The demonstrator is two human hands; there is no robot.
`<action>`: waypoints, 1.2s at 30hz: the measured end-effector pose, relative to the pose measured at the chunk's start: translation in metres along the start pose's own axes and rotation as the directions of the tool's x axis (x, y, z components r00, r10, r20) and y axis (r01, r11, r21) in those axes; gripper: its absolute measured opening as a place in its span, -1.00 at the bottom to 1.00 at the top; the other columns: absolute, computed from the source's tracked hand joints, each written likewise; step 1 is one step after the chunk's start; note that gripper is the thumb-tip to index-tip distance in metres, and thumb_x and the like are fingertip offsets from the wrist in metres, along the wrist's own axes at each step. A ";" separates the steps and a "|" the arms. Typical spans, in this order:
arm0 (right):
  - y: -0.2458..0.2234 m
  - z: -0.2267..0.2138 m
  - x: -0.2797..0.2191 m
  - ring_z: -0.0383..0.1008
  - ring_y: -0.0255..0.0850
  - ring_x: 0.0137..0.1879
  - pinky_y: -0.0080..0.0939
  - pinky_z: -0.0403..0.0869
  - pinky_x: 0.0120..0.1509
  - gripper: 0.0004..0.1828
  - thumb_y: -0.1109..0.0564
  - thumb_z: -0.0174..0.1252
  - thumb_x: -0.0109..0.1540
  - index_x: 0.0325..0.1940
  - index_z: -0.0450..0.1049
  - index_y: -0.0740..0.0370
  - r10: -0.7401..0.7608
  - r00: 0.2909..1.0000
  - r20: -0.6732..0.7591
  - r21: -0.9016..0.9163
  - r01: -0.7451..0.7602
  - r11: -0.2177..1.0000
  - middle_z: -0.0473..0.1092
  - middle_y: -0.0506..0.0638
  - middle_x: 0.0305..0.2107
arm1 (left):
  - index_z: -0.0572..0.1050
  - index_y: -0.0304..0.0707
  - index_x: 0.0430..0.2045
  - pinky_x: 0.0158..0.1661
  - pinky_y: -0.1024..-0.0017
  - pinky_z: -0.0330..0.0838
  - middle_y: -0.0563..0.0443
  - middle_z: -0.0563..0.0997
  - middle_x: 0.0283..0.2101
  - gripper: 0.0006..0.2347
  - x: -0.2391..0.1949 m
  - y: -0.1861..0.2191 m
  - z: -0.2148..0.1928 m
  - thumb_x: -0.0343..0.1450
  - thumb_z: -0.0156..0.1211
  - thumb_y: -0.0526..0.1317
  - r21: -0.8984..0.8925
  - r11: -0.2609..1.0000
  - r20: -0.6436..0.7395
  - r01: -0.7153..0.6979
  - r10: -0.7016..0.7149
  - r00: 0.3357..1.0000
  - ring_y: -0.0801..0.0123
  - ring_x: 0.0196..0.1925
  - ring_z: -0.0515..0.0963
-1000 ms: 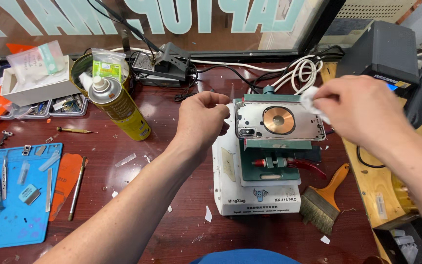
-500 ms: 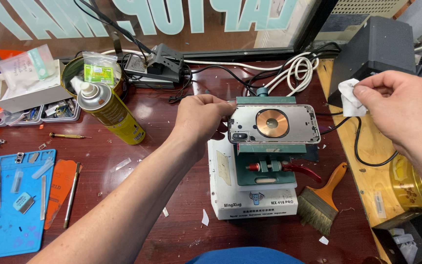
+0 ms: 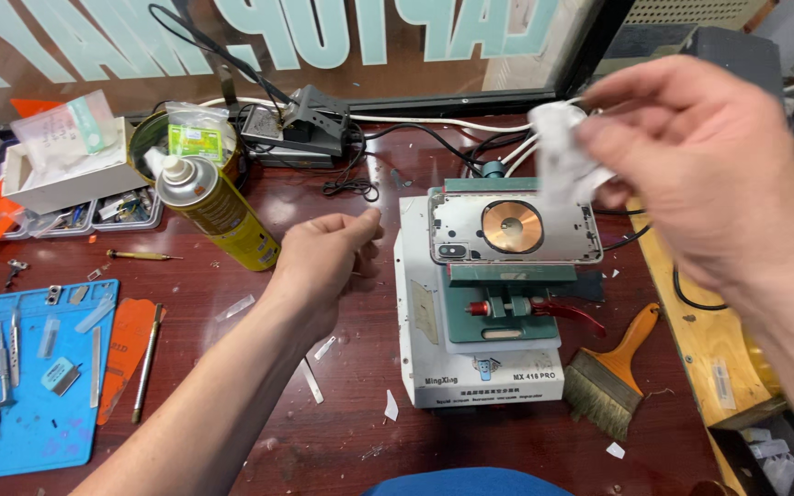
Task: The person uses a soldering iron to work on a small electronic device clamped in a vise, then wipes the device with a cloth and uses a small metal tool to adjust components.
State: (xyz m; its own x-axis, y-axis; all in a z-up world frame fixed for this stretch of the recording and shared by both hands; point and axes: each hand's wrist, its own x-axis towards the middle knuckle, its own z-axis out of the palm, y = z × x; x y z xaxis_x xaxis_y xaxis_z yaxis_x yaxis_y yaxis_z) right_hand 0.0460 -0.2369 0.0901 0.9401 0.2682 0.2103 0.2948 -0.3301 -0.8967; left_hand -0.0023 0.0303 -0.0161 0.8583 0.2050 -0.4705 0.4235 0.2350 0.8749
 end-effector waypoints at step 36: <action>0.008 0.241 -0.059 0.54 -0.39 -0.31 -0.35 0.57 -0.24 -0.71 0.13 0.17 0.25 0.01 0.60 0.29 0.311 0.689 0.654 -0.077 -0.348 0.934 0.58 -0.02 -0.39 | 0.61 -0.36 -0.29 -0.26 0.24 0.51 -0.21 0.70 -0.31 -0.83 -0.010 -0.105 -0.274 0.42 0.34 -0.20 0.588 0.802 -0.471 0.106 0.233 0.851 0.16 -0.31 0.65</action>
State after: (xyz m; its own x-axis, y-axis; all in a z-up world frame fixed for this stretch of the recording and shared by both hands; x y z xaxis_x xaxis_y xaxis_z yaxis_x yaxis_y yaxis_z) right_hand -0.0483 -0.0374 -0.0229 0.6276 0.6745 -0.3888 -0.0388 -0.4717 -0.8809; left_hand -0.1348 0.2640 -0.1353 0.6921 0.6770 -0.2505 0.6012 -0.3485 0.7191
